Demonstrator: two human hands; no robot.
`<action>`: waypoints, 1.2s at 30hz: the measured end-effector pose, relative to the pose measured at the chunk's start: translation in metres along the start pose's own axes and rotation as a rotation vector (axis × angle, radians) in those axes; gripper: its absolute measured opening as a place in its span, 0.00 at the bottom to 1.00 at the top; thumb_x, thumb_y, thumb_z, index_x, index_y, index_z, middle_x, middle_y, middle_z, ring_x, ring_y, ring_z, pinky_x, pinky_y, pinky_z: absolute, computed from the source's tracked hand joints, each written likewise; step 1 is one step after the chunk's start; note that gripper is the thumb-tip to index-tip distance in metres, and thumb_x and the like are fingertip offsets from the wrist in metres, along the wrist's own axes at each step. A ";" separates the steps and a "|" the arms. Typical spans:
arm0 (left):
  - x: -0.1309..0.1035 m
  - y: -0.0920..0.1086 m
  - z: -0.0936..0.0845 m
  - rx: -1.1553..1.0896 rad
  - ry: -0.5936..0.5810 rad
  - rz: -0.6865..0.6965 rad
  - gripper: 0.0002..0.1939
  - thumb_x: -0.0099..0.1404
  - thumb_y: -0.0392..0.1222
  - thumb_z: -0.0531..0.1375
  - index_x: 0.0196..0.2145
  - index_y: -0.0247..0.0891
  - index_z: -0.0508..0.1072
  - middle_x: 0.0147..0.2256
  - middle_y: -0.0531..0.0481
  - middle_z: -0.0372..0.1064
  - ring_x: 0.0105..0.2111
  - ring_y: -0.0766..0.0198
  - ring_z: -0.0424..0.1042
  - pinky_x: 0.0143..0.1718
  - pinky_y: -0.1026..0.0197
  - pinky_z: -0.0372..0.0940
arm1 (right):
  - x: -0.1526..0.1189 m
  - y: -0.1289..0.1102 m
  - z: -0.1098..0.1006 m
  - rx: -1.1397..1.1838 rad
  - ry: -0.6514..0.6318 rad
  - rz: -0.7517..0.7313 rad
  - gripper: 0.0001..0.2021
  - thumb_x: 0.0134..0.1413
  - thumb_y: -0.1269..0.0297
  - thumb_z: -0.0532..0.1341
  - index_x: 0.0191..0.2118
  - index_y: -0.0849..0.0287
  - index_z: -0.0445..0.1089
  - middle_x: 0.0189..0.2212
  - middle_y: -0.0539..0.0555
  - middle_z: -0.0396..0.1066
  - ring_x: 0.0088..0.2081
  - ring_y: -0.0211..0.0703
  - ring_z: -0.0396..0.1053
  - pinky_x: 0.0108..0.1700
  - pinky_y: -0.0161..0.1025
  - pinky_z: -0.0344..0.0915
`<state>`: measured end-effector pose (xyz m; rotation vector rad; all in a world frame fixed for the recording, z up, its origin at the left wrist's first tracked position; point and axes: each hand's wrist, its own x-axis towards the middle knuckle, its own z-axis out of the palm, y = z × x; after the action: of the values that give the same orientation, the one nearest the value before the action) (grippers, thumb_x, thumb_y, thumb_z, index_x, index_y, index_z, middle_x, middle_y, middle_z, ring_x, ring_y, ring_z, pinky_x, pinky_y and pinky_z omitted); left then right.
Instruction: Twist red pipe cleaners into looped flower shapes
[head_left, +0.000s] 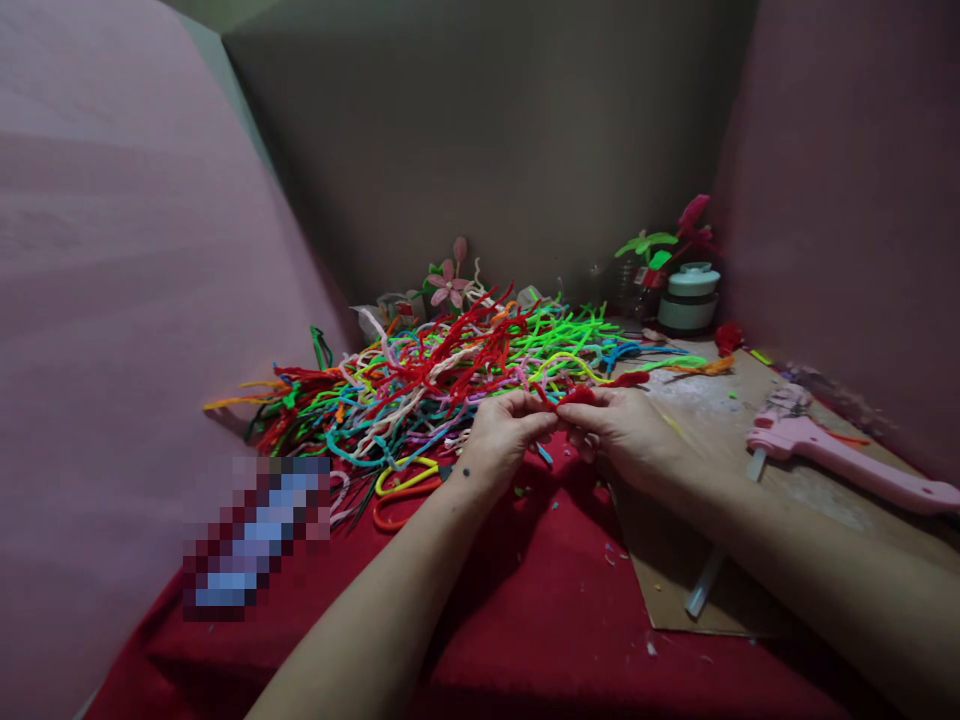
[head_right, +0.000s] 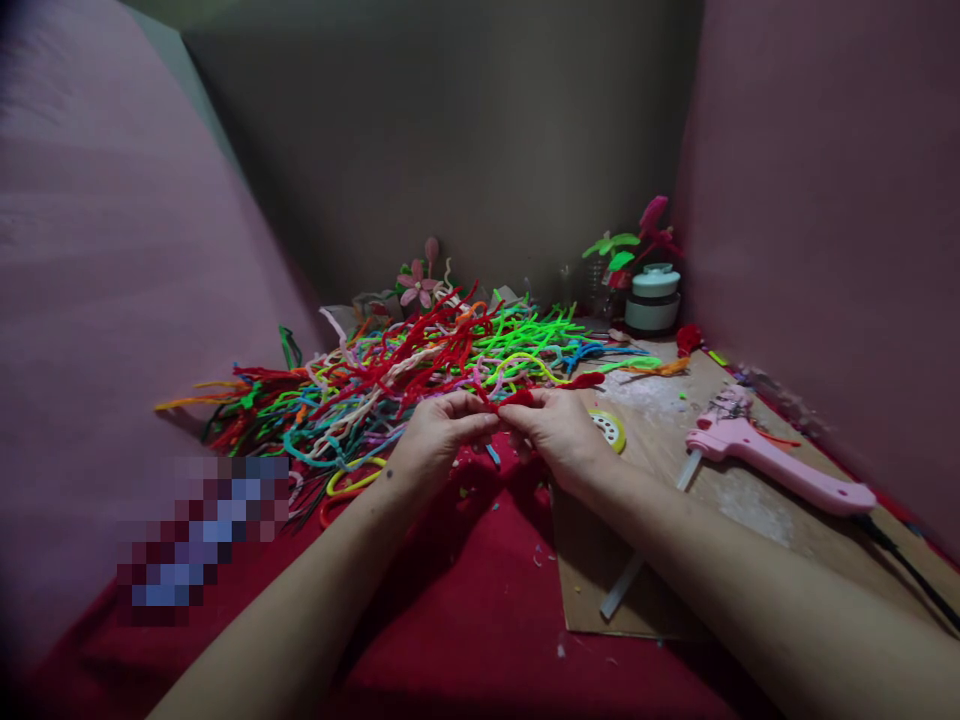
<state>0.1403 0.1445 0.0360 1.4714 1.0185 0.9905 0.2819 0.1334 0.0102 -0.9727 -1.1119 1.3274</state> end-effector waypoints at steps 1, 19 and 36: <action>0.000 0.000 0.000 0.002 -0.002 -0.002 0.10 0.45 0.41 0.65 0.23 0.31 0.70 0.19 0.54 0.65 0.19 0.72 0.61 0.24 0.66 0.56 | 0.000 0.000 0.000 -0.010 -0.001 0.003 0.07 0.42 0.65 0.62 0.22 0.63 0.66 0.14 0.47 0.61 0.14 0.30 0.56 0.16 0.31 0.50; -0.001 -0.006 -0.002 0.445 -0.028 0.433 0.04 0.56 0.34 0.55 0.27 0.35 0.69 0.24 0.52 0.65 0.26 0.68 0.63 0.30 0.64 0.59 | 0.001 -0.006 -0.002 0.082 -0.074 0.107 0.08 0.40 0.68 0.61 0.18 0.62 0.61 0.12 0.46 0.58 0.13 0.29 0.52 0.14 0.31 0.46; -0.004 0.018 -0.011 0.123 -0.217 -0.121 0.10 0.49 0.43 0.62 0.23 0.33 0.69 0.18 0.55 0.62 0.16 0.74 0.57 0.19 0.69 0.51 | -0.008 -0.016 0.004 -0.395 0.000 -0.184 0.05 0.43 0.67 0.58 0.21 0.61 0.65 0.14 0.45 0.60 0.17 0.31 0.54 0.20 0.32 0.50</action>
<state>0.1305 0.1425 0.0550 1.5602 1.0111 0.6759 0.2827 0.1245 0.0262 -1.1215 -1.4608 0.9773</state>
